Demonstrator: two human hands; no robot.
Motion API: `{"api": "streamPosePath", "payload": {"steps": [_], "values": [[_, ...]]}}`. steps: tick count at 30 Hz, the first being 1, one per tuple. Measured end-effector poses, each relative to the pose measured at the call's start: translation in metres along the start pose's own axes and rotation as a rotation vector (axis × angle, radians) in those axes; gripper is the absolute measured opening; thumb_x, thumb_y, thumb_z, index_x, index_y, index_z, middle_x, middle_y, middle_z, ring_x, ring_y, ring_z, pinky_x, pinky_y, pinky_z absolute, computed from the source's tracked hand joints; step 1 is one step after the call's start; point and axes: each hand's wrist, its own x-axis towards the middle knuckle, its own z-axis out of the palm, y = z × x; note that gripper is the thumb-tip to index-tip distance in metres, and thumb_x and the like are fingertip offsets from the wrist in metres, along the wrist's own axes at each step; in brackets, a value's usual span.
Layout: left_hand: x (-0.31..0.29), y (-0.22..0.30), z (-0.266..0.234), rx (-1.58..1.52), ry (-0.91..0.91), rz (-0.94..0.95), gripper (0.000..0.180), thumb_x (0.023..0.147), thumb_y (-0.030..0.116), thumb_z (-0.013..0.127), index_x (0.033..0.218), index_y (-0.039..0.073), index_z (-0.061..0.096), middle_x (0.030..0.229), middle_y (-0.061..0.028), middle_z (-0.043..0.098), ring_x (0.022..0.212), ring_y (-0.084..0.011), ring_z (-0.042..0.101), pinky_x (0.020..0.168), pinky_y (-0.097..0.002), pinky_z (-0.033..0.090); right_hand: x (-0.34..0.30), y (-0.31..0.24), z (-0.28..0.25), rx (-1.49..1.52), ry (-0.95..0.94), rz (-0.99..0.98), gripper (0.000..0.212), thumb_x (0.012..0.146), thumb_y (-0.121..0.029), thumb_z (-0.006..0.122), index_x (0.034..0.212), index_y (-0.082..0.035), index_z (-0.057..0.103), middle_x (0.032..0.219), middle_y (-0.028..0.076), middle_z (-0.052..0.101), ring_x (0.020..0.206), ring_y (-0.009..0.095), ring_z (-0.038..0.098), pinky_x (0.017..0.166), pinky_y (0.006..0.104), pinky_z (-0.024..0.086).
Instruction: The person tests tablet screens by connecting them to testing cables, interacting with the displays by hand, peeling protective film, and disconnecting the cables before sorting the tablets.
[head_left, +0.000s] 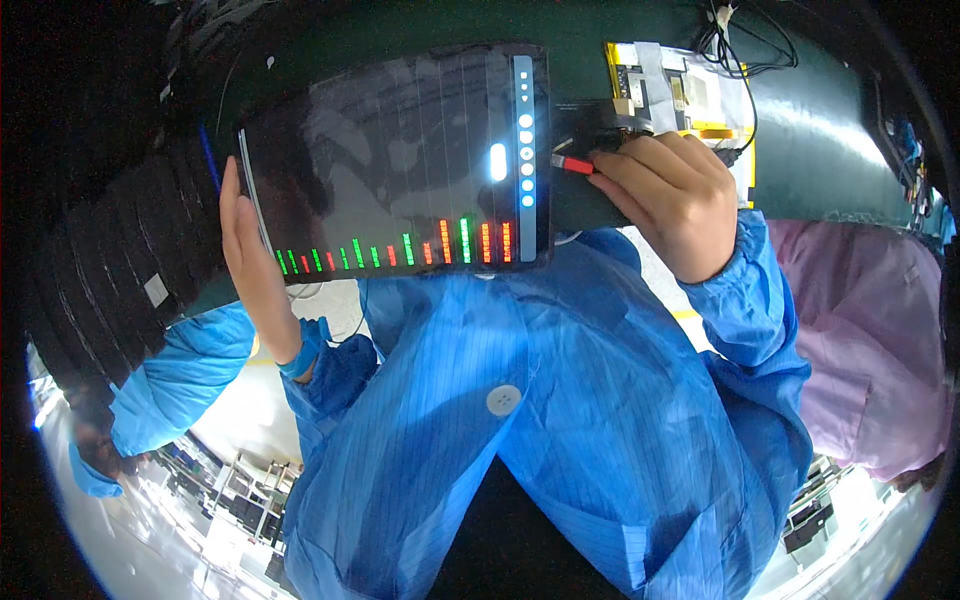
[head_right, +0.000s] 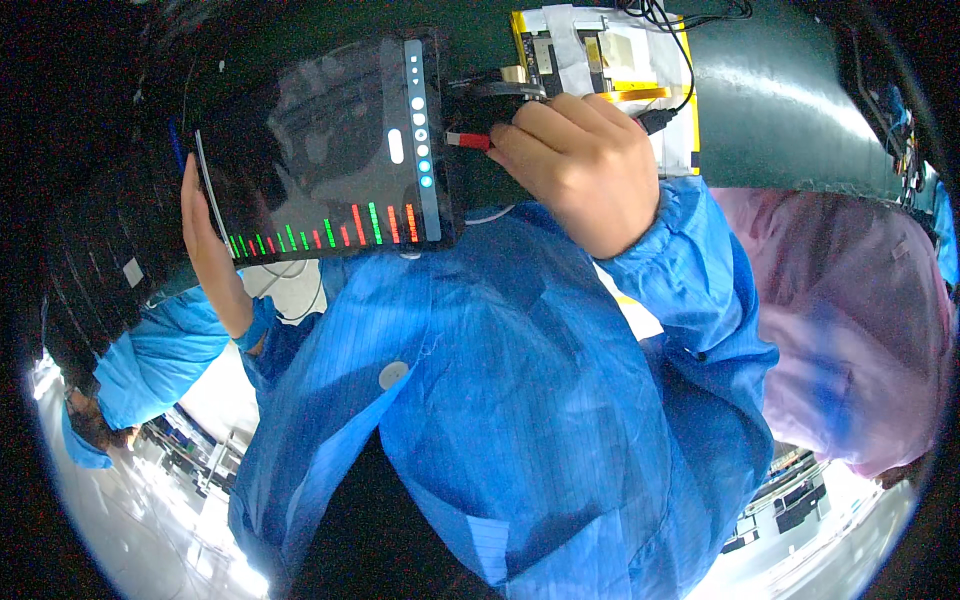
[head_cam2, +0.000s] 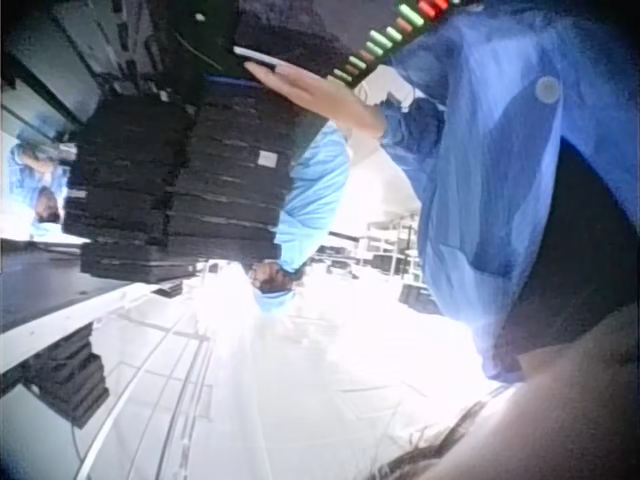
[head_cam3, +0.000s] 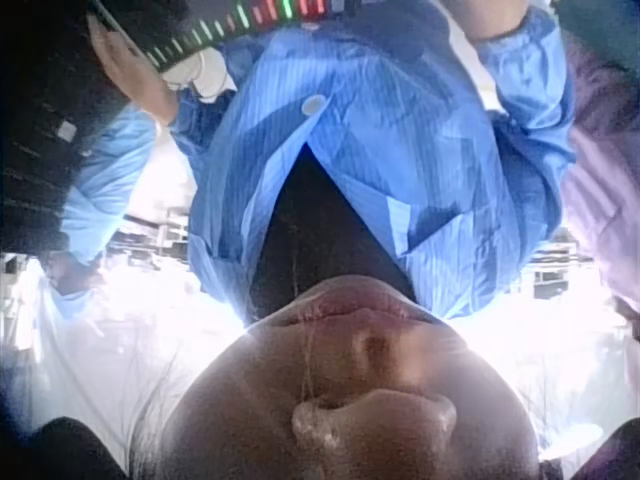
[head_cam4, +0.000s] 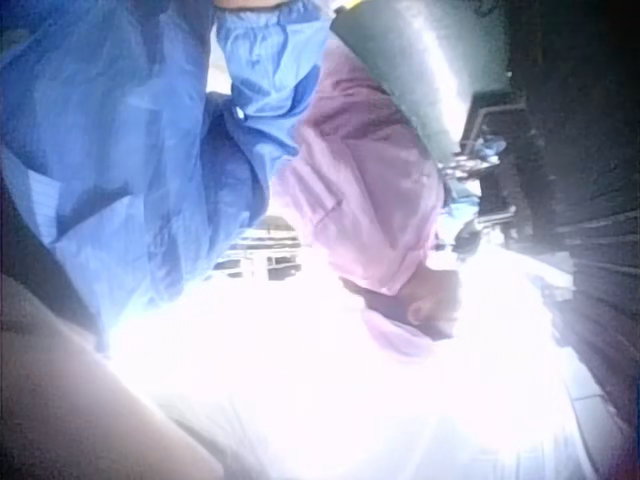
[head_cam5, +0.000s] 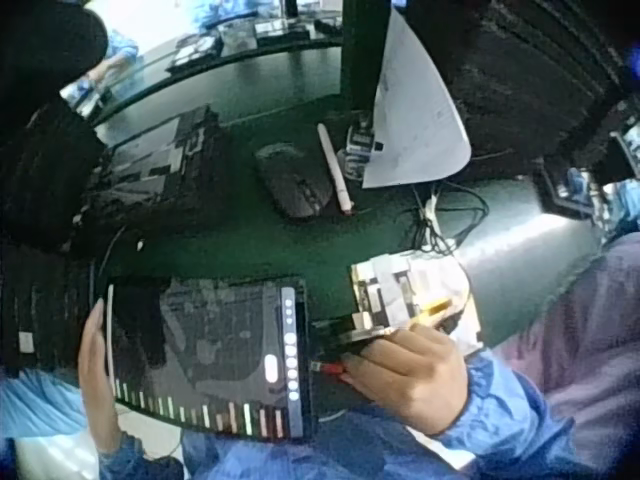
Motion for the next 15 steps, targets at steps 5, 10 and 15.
{"api": "streamPosePath", "payload": {"steps": [5, 10, 15], "values": [[0.003, -0.001, -0.007, -0.082, -0.052, -0.025, 0.050, 0.099, 0.037, 0.038, 0.137, 0.005, 0.046, 0.138, -0.0106, 0.048, 0.126, -0.0207, 0.047, 0.104, -0.0276, 0.033, 0.001, -0.001, -0.001, 0.011, -0.018, -0.018, 0.014, 0.070, -0.014, 0.068, 0.082, -0.007, 0.067, 0.077, 0.001, 0.057, 0.069, 0.017, 0.058, 0.059, 0.0309, 0.047], [0.005, -0.008, -0.012, -0.103, -0.085, 0.012, 0.052, 0.099, 0.038, 0.037, 0.138, 0.005, 0.045, 0.139, -0.0116, 0.047, 0.126, -0.0201, 0.047, 0.104, -0.0279, 0.034, 0.004, 0.002, -0.002, 0.068, -0.063, -0.050, 0.014, 0.070, -0.014, 0.067, 0.083, -0.007, 0.067, 0.077, 0.002, 0.057, 0.071, 0.018, 0.059, 0.059, 0.0311, 0.049], [0.009, -0.010, -0.008, -0.199, -0.073, -0.021, 0.055, 0.097, 0.040, 0.037, 0.139, 0.004, 0.043, 0.140, -0.0123, 0.045, 0.127, -0.0210, 0.046, 0.106, -0.0287, 0.033, 0.014, 0.007, -0.002, 0.100, -0.098, -0.087, 0.011, 0.072, -0.014, 0.065, 0.080, -0.007, 0.064, 0.075, 0.003, 0.054, 0.072, 0.019, 0.059, 0.060, 0.0316, 0.050]]}}
